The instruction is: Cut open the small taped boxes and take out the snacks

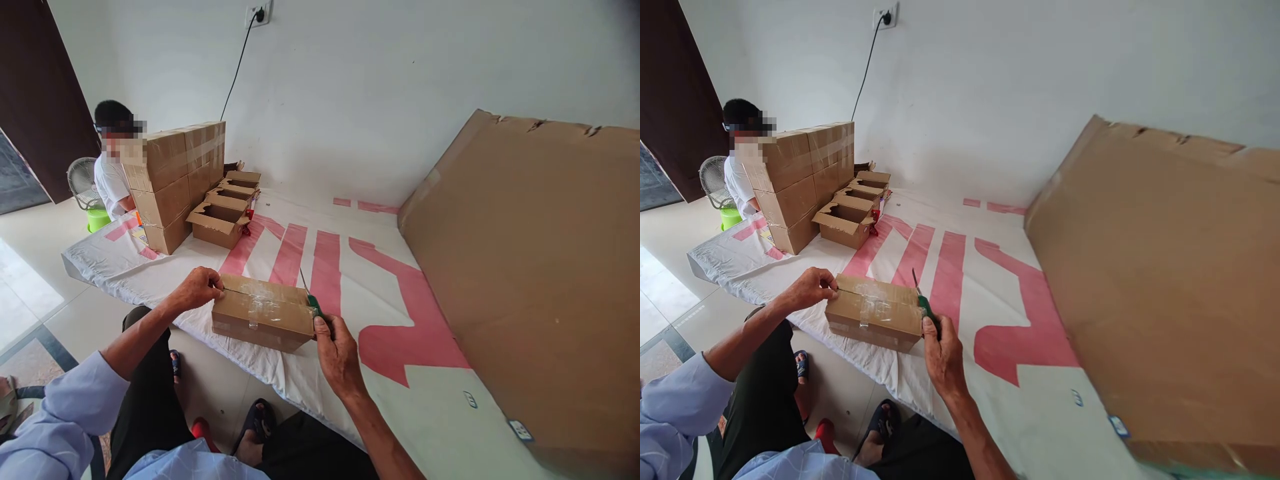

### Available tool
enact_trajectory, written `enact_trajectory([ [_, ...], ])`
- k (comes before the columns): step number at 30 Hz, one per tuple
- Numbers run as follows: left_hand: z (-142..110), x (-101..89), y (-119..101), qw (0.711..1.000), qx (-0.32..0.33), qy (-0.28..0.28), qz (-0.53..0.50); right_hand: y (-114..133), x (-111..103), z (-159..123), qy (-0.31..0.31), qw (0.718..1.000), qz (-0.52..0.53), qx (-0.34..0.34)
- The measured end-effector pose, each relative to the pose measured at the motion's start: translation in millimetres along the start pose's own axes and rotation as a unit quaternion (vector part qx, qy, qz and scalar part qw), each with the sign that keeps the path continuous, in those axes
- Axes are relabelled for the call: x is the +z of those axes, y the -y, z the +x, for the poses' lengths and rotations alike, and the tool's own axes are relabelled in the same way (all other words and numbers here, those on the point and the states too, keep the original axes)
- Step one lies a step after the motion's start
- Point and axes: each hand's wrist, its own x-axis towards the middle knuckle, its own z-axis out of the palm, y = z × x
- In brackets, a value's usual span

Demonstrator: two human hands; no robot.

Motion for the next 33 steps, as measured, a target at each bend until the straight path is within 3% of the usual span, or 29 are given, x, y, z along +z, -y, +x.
enact_trajectory([
  [5,-1,6.0,13,0.990,-0.029,-0.017,-0.140,7,1,-2,0.005,1.000,0.006,0.001],
  [9,-4,2.0,24,0.949,-0.089,0.036,-0.301,8,-1,-1,-0.001,1.000,-0.004,0.011],
  [12,-7,1.9,29,0.926,-0.103,0.045,-0.361,8,-1,-1,-0.002,1.000,-0.010,0.017],
  [19,-6,21.1,34,0.945,-0.021,-0.006,-0.328,7,3,-4,-0.018,1.000,-0.011,0.015],
  [24,-3,27.4,43,0.970,-0.014,-0.066,-0.232,2,0,-5,-0.003,1.000,0.005,0.010],
  [30,-4,26.3,48,0.975,0.006,-0.073,-0.211,15,-33,23,-0.001,1.000,-0.026,0.002],
  [33,-5,29.3,45,0.972,0.024,-0.058,-0.229,42,-50,40,0.072,0.996,-0.041,-0.029],
])
